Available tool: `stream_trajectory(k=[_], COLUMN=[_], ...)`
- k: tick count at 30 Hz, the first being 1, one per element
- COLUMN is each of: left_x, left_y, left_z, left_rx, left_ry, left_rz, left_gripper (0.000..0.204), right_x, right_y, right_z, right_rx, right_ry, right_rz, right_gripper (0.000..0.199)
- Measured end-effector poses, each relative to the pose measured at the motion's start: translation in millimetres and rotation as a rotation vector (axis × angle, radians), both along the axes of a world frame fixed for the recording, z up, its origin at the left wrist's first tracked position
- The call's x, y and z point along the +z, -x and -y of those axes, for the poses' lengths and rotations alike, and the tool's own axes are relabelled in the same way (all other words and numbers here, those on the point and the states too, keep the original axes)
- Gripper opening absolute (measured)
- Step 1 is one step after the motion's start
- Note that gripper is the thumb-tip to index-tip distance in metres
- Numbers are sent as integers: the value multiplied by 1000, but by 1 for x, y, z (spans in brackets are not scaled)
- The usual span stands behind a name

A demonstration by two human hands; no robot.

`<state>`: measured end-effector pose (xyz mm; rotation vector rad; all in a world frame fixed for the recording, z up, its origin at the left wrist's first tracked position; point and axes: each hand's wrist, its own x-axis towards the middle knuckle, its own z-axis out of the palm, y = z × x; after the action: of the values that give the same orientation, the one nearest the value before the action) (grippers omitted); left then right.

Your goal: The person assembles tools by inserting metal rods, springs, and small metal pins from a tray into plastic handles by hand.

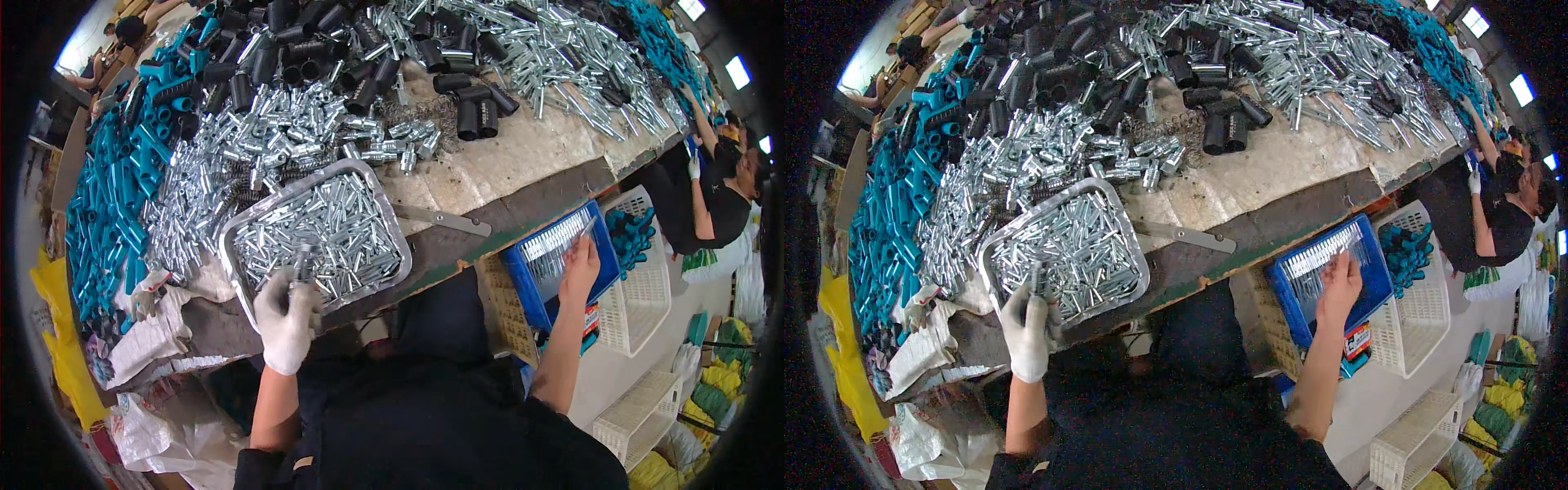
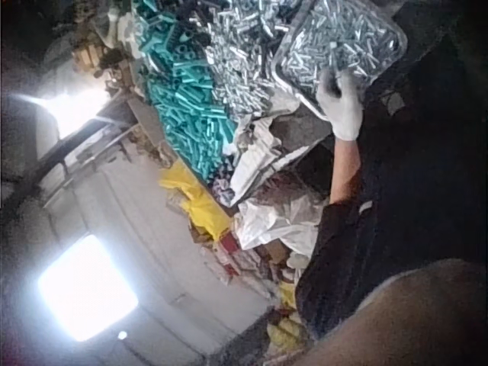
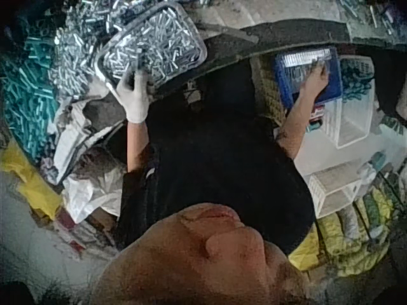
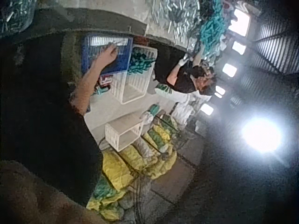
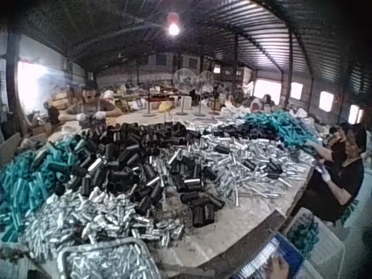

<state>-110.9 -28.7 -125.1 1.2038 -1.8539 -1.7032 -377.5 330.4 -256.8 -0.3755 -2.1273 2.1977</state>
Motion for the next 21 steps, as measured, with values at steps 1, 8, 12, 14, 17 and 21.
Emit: stream_trajectory(k=[1, 8, 12, 14, 17, 21], left_x=[7, 34, 41, 39, 36, 31], left_y=[2, 18, -4, -14, -24, -33], left_z=[-5, -21, -2, 3, 7, 16], left_rx=[-51, -452, -377, -319, -274, -304], left_ry=[-105, -22, -178, -99, -56, -53], left_rz=[-13, 35, 18, -100, 35, -56], left_gripper=[18, 27, 31, 31, 24, 27], right_x=[25, 106, 120, 125, 127, 130], right_y=[-13, -134, -144, -144, -147, -148], right_z=[21, 186, 222, 228, 236, 242], right_rx=[105, 874, 1087, 1171, 1065, 1089], right_ry=[401, 614, 428, 332, 388, 317], right_rz=[-54, 203, 190, 191, 208, 205], right_gripper=[15, 18, 20, 20, 21, 21])
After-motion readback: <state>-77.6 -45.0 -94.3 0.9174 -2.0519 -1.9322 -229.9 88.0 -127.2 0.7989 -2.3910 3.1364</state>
